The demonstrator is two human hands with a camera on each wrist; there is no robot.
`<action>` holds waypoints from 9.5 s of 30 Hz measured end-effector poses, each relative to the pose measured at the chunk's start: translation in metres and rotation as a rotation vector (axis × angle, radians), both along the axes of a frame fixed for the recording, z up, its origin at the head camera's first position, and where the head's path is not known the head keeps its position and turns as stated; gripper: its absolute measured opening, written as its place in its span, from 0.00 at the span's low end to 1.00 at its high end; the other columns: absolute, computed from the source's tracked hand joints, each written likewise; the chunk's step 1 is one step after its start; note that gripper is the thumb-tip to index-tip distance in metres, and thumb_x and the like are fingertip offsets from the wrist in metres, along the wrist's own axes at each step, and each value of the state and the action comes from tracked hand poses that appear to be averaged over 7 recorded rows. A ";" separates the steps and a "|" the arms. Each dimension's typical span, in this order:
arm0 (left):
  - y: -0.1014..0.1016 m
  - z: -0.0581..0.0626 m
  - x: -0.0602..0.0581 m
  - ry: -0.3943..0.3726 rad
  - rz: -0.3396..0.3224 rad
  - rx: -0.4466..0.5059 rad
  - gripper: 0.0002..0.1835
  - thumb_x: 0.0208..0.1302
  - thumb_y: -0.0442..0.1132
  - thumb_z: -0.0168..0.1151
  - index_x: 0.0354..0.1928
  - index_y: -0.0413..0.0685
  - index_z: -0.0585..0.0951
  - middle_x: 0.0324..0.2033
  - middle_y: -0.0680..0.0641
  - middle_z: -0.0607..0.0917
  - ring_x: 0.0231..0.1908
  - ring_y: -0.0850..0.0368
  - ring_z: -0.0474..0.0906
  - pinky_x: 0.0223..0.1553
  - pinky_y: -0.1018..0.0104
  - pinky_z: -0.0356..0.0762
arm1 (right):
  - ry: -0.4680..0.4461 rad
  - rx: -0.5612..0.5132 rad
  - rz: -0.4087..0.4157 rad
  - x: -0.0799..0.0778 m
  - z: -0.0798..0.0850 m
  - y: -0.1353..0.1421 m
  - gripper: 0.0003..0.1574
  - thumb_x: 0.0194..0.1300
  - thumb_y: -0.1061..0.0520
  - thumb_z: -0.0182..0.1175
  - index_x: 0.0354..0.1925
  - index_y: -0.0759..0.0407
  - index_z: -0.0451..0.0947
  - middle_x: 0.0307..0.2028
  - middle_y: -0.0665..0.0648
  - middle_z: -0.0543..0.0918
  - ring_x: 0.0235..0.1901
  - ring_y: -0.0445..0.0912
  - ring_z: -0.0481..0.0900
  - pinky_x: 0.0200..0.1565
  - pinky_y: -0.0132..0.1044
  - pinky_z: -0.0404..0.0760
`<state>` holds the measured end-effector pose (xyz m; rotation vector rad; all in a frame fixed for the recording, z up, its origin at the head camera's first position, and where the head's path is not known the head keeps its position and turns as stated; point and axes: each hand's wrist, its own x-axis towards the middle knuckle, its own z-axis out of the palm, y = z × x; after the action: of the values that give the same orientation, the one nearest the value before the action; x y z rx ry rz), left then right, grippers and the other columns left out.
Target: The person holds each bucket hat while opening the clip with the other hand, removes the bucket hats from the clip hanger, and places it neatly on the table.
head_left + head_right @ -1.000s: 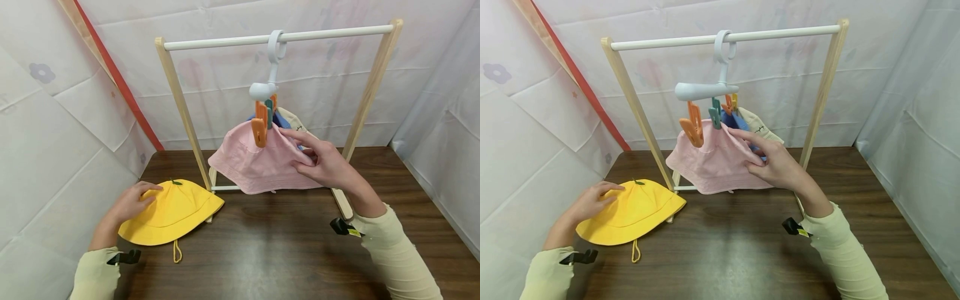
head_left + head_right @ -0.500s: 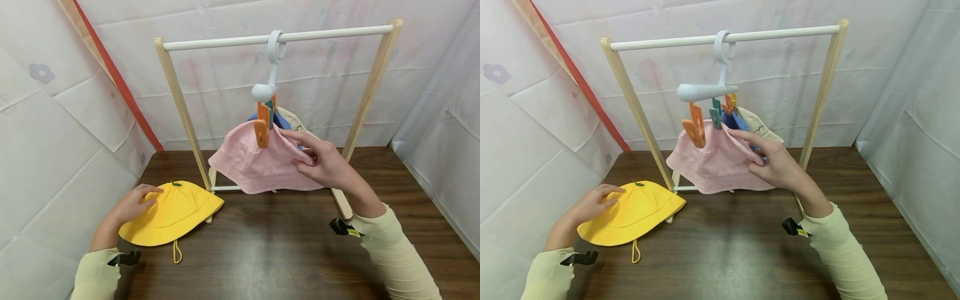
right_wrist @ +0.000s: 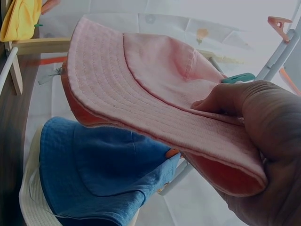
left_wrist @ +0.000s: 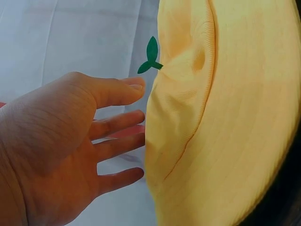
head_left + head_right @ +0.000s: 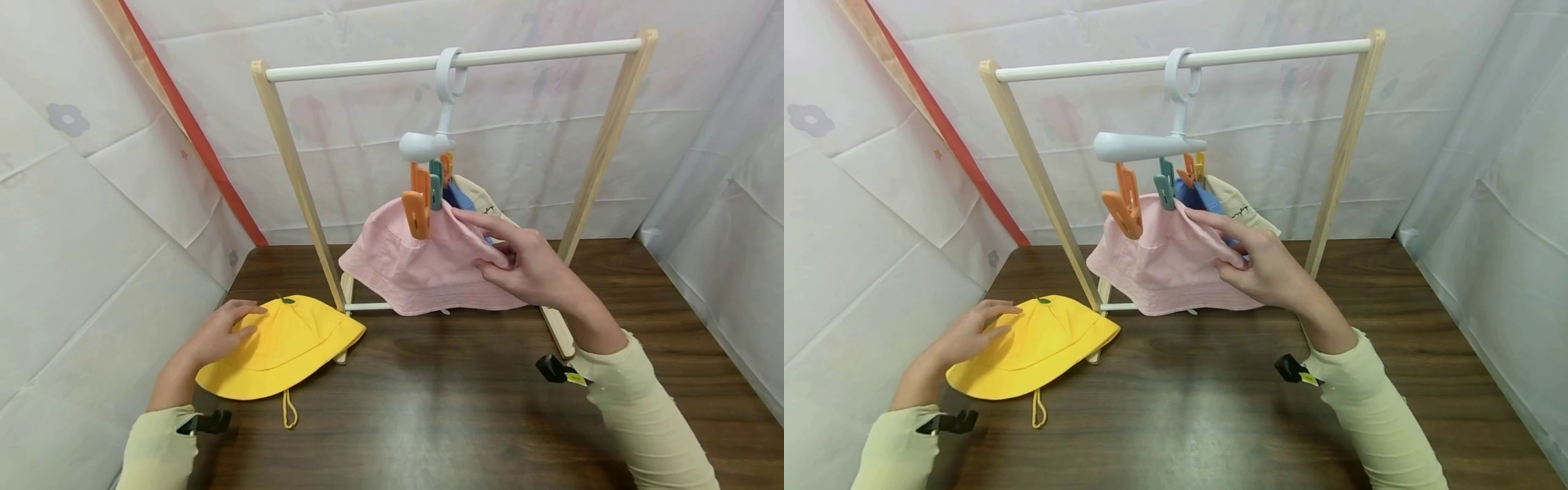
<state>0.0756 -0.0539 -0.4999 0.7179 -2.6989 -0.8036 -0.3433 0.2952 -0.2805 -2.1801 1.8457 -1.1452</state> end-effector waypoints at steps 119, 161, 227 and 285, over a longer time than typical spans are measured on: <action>0.091 0.080 -0.069 0.437 0.027 -0.179 0.25 0.74 0.32 0.73 0.71 0.46 0.85 0.56 0.43 0.93 0.53 0.42 0.93 0.49 0.47 0.87 | -0.024 -0.030 0.028 0.005 -0.001 -0.009 0.47 0.62 0.80 0.67 0.77 0.59 0.78 0.50 0.59 0.82 0.25 0.33 0.63 0.28 0.25 0.71; 0.106 0.093 -0.083 0.543 -0.024 -0.141 0.23 0.74 0.29 0.71 0.69 0.41 0.86 0.60 0.41 0.92 0.58 0.43 0.91 0.57 0.68 0.88 | 0.012 -0.021 0.010 0.013 0.001 -0.019 0.48 0.63 0.77 0.66 0.79 0.53 0.78 0.61 0.55 0.87 0.24 0.35 0.64 0.28 0.28 0.71; 0.123 0.113 -0.120 0.813 -0.180 -0.145 0.32 0.66 0.24 0.71 0.73 0.41 0.84 0.68 0.38 0.88 0.70 0.39 0.84 0.79 0.78 0.69 | -0.059 0.022 0.001 0.023 0.000 -0.029 0.49 0.65 0.75 0.64 0.81 0.52 0.77 0.26 0.46 0.66 0.23 0.36 0.61 0.28 0.29 0.65; 0.134 0.150 -0.173 0.990 -0.210 -0.284 0.30 0.85 0.56 0.61 0.67 0.35 0.86 0.65 0.32 0.88 0.71 0.34 0.79 0.78 0.50 0.72 | -0.088 -0.006 0.009 0.024 -0.006 -0.033 0.46 0.65 0.75 0.64 0.79 0.58 0.77 0.35 0.56 0.78 0.27 0.37 0.67 0.33 0.28 0.72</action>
<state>-0.0969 0.0798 -0.3503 -0.0617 -1.9088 -0.5708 -0.3189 0.2621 -0.2865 -2.1027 1.7975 -1.2253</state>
